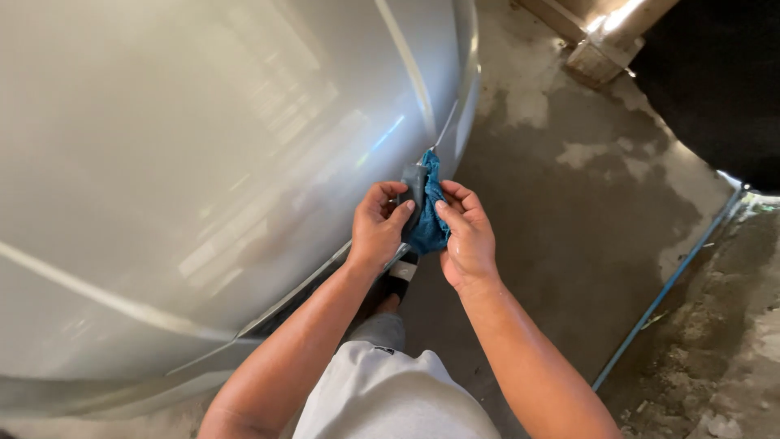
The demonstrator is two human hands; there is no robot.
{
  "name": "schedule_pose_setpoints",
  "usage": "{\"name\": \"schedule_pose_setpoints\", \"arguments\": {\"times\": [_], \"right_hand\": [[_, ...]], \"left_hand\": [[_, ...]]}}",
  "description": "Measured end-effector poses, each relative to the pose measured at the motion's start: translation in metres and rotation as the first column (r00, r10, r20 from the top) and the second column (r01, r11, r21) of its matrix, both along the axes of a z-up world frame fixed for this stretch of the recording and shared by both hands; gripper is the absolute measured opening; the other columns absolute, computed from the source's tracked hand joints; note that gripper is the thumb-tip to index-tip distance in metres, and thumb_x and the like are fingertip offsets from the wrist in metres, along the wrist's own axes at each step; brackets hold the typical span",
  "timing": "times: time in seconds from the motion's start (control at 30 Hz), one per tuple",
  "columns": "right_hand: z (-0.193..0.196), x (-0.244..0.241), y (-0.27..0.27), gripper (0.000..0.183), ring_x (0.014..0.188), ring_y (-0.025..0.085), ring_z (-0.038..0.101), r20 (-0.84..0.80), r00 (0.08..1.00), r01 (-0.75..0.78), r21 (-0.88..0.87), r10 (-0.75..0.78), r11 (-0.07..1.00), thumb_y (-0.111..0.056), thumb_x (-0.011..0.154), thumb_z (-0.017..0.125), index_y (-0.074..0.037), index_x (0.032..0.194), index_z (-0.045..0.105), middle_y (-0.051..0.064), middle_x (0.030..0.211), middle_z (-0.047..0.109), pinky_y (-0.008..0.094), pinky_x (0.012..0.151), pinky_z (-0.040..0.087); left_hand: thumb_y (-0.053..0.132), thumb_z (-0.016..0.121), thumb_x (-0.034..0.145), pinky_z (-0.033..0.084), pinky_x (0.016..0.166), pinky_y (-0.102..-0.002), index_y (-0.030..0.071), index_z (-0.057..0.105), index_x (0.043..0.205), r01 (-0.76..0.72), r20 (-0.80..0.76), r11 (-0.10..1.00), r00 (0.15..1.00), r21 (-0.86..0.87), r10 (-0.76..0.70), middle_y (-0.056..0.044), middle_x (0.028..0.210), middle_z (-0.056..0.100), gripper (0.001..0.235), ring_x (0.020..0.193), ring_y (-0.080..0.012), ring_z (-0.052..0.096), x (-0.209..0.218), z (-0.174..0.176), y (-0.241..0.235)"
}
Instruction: Sand and clean a car headlight using sandpaper and a cloth.
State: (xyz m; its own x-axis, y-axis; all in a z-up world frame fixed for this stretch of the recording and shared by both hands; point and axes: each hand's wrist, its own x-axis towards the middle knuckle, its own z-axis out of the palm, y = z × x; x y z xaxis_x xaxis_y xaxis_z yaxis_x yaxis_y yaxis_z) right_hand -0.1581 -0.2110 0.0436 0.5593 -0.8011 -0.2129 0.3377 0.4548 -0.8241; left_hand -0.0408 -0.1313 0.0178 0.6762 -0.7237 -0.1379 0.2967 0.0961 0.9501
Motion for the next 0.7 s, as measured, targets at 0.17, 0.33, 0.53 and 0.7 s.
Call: {"name": "schedule_pose_setpoints", "arguments": {"times": [0.17, 0.33, 0.53, 0.7], "right_hand": [[-0.02, -0.001, -0.078, 0.034, 0.108, 0.015, 0.064, -0.017, 0.998, 0.054, 0.018, -0.053, 0.998, 0.001, 0.094, 0.063, -0.001, 0.127, 0.059, 0.009, 0.12, 0.067, 0.031, 0.097, 0.052], [-0.039, -0.005, -0.154, 0.038, 0.108, 0.015, 0.064, -0.066, 0.992, 0.112, 0.059, -0.108, 0.992, 0.002, 0.091, 0.067, -0.002, 0.128, 0.058, 0.009, 0.119, 0.066, 0.032, 0.097, 0.051], [-0.039, -0.005, -0.229, 0.041, 0.106, 0.016, 0.064, -0.125, 0.988, 0.11, 0.14, -0.093, 0.984, 0.002, 0.088, 0.066, -0.003, 0.127, 0.059, 0.008, 0.118, 0.067, 0.032, 0.095, 0.052], [-0.052, 0.011, -0.293, 0.038, 0.106, 0.016, 0.064, -0.113, 0.994, 0.029, 0.12, -0.016, 0.992, 0.005, 0.09, 0.062, -0.001, 0.127, 0.059, 0.009, 0.118, 0.066, 0.032, 0.096, 0.051]], "left_hand": [[0.001, 0.07, 0.093, 0.052, 0.073, -0.023, 0.003, 0.063, 0.117, 0.048, 0.002, 0.999, 0.999, -0.002, -0.048, -0.002, 0.1, 0.065, 0.024, 0.082, -0.0071, 0.059, 0.001, -0.037, -0.084], [0.001, 0.07, 0.093, 0.053, 0.076, -0.023, 0.002, 0.062, 0.116, 0.113, -0.049, 0.994, 0.992, -0.001, -0.113, -0.002, 0.101, 0.066, 0.024, 0.085, -0.0065, 0.061, 0.0, -0.057, -0.162], [0.001, 0.072, 0.092, 0.051, 0.072, -0.024, 0.003, 0.063, 0.115, 0.157, -0.026, 0.983, 0.988, 0.094, -0.155, -0.003, 0.103, 0.066, 0.025, 0.08, -0.0077, 0.058, 0.002, -0.045, -0.23], [0.001, 0.071, 0.091, 0.051, 0.071, -0.023, 0.004, 0.064, 0.114, 0.08, -0.048, 0.99, 0.996, 0.118, -0.074, -0.003, 0.103, 0.066, 0.024, 0.08, -0.0078, 0.06, 0.014, -0.048, -0.281]]}}
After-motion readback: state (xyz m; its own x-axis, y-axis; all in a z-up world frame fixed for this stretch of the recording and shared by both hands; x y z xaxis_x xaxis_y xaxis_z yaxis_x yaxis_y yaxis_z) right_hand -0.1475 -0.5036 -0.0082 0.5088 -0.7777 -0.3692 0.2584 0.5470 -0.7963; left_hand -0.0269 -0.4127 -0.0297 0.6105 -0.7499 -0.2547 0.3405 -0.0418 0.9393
